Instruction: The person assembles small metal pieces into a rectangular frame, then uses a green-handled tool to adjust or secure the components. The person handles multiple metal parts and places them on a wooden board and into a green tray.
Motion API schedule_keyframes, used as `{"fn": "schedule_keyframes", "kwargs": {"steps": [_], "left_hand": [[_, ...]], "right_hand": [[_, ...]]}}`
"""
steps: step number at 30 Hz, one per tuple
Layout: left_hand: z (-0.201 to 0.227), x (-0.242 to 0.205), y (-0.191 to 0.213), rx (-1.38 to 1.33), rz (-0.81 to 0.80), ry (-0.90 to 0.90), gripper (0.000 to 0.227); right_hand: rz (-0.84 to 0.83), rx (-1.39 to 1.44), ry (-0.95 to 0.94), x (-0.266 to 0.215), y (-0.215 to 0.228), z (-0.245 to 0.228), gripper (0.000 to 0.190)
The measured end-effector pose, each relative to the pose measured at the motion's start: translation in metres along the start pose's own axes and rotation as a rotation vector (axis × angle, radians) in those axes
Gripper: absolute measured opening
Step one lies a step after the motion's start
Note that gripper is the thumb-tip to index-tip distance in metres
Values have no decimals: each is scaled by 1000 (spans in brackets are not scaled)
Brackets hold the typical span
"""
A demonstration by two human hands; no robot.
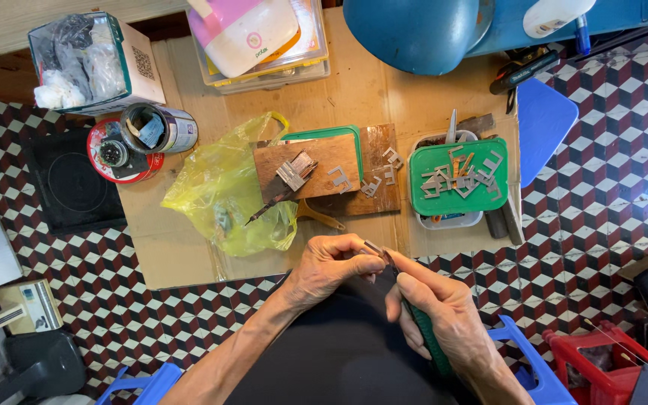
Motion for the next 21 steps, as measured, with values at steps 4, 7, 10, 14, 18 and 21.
{"fn": "schedule_keyframes", "kwargs": {"steps": [4, 7, 10, 14, 18, 21], "left_hand": [[1, 3, 6, 22, -36, 6, 14], [0, 6, 9, -7, -72, 73, 13], [7, 11, 11, 29, -62, 60, 13], [19, 22, 21, 39, -42, 102, 16], [33, 37, 30, 89, 13, -84, 23], [37, 47, 27, 114, 47, -142, 23]], "right_hand": [[-190, 216, -100, 4, -2, 1, 58], [-306, 316, -120, 3, -5, 0, 60], [-215, 218, -82, 7, -10, -3, 60], [-205, 162, -23, 11, -17, -17, 59], [-133, 97, 24, 20, -26, -33, 56], [-99, 76, 130, 31, -35, -44, 55]]}}
Point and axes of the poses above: each hand's wrist, its own x-axis towards the middle knuckle, its own y-axis out of the back of the hand, z = x × y, the point moved 3 cm from there along x, towards the middle knuckle, and after that the axes turned 13 degrees about z, right-handed, at the moved point
